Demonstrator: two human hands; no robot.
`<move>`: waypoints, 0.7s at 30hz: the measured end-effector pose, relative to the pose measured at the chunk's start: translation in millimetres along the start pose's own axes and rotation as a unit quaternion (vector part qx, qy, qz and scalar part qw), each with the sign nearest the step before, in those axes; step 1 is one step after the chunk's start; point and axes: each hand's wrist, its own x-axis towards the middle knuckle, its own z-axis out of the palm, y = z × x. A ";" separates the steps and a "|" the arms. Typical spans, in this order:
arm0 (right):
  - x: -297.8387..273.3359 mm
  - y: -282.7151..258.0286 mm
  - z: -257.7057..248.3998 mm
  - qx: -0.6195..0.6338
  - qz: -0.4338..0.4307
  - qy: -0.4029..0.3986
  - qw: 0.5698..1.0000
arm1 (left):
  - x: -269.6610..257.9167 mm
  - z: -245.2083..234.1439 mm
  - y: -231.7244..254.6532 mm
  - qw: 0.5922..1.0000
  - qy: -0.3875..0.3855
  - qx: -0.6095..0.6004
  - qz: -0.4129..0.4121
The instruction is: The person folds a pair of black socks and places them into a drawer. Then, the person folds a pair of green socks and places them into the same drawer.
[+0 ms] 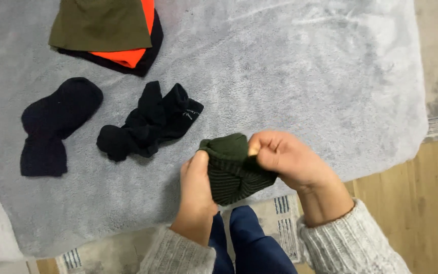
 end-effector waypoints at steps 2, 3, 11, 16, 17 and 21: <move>-1.4 -2.8 4.0 -0.013 -0.012 0.026 1.000 | 2.8 -0.8 2.9 1.000 -0.015 -0.008 0.016; -0.3 -4.7 5.3 -0.029 -0.025 0.050 0.998 | 5.4 -0.4 4.6 0.999 -0.032 -0.020 0.034; 21.4 13.1 6.4 0.073 -0.079 0.181 0.978 | 15.1 0.5 -8.7 0.996 -0.058 0.034 0.052; 26.7 -4.8 15.0 0.086 -0.061 0.199 0.974 | 49.8 -8.2 -29.4 0.983 -0.139 0.064 0.104; 27.0 -7.4 15.7 0.097 -0.048 0.198 0.974 | 54.1 -8.7 -31.0 0.977 -0.156 0.082 0.119; 37.1 12.3 -1.7 0.122 -0.023 0.193 0.973 | 61.9 -5.1 -36.3 0.956 -0.209 0.115 0.170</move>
